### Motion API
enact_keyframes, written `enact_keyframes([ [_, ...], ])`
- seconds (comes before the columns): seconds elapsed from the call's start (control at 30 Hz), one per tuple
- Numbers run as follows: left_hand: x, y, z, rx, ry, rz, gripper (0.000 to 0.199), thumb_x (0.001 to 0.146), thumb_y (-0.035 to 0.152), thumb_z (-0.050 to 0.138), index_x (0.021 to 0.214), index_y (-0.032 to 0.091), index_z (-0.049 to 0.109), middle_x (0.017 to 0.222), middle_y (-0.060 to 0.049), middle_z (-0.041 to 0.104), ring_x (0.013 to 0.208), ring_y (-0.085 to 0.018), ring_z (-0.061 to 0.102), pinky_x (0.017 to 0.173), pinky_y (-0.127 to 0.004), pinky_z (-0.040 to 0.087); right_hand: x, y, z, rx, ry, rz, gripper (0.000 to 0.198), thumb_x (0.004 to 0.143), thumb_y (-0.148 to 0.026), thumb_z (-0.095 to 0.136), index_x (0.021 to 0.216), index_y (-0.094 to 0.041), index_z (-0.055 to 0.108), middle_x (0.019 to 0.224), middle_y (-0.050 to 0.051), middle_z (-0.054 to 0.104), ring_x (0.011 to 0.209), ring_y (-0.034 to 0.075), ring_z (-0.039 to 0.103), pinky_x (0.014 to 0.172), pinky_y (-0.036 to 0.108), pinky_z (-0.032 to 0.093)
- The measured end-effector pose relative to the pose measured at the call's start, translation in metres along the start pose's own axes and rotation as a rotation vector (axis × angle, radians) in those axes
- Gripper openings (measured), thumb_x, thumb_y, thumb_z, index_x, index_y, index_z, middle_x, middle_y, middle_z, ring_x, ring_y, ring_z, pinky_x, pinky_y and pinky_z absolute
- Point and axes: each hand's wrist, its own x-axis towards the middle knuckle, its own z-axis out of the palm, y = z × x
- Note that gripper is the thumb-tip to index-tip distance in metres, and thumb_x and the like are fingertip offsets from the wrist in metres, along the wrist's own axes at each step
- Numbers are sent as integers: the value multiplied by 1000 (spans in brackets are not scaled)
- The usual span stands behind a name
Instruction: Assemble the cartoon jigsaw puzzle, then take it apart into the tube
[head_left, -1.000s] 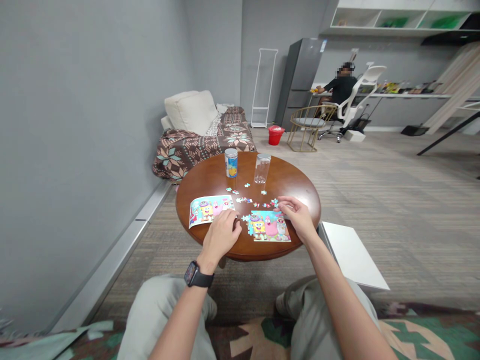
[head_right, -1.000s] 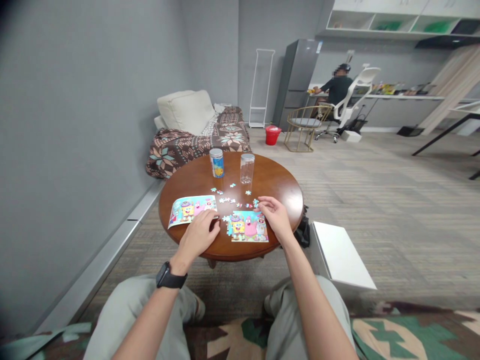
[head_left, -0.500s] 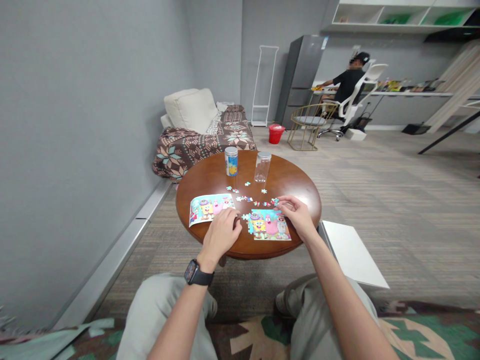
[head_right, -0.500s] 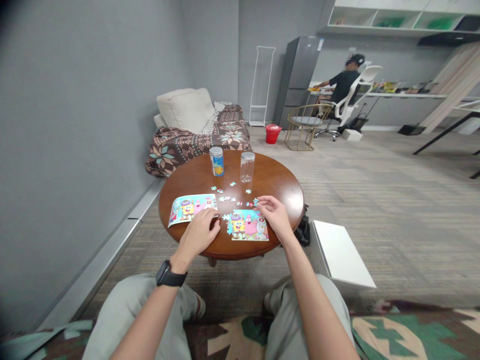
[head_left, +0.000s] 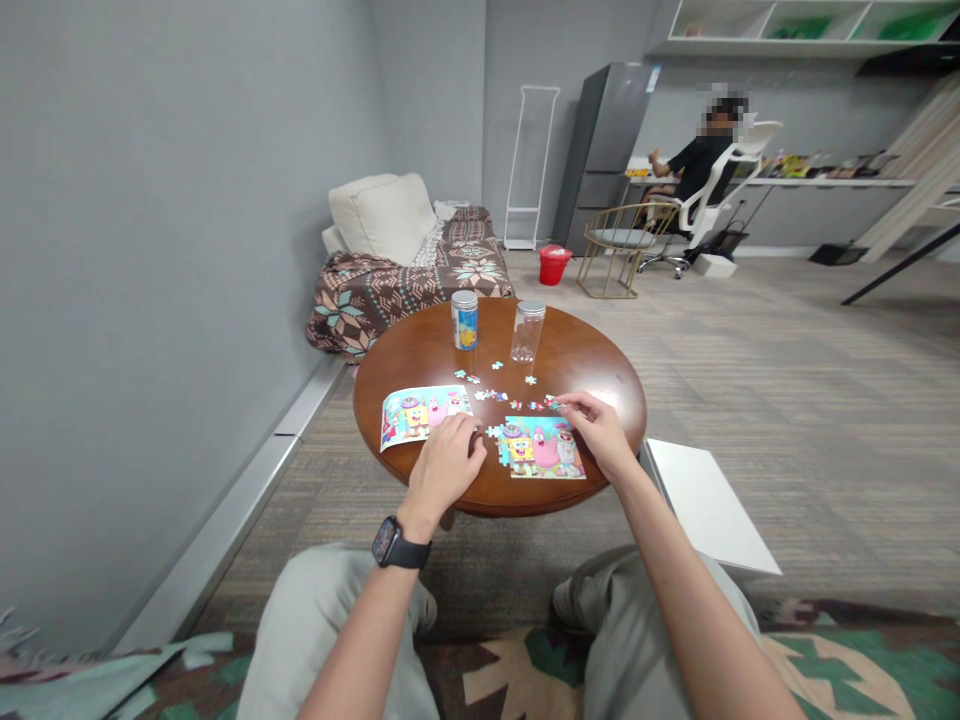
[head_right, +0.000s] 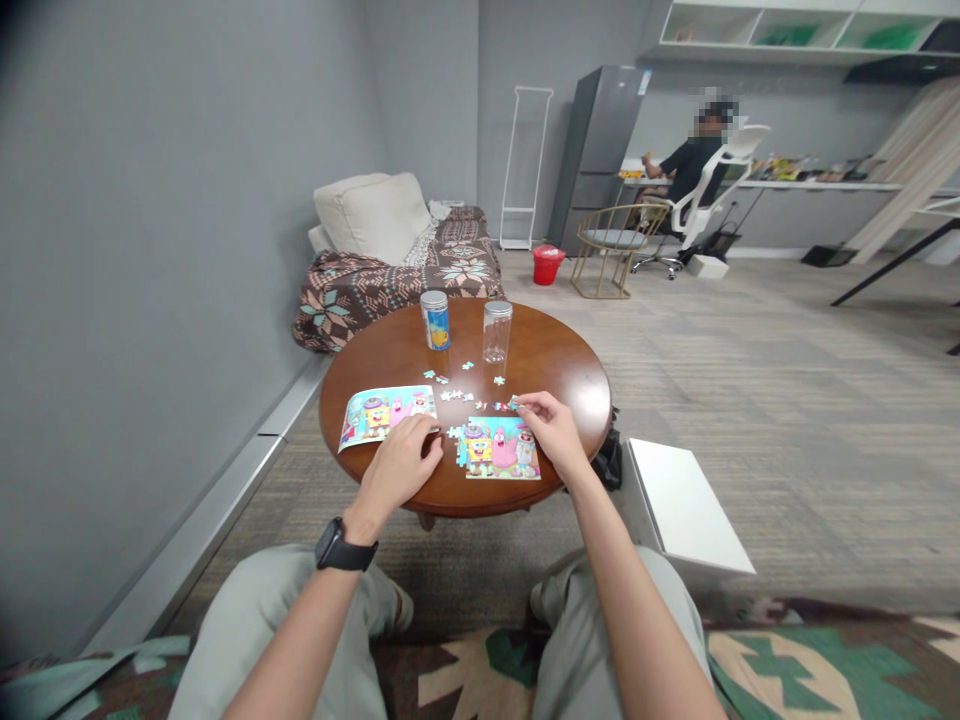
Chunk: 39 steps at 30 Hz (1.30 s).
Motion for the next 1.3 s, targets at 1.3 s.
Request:
enact_keyframes([
  [1.3, 0, 0, 1, -12, -9, -22, 12, 89, 12, 50, 96, 20, 56, 105, -6, 65, 100, -22, 60, 92, -39, 50, 4, 15, 5, -480, 292, -17, 13, 75, -26, 51, 80, -17, 60, 74, 5, 62, 66, 19, 56, 69, 33, 45],
])
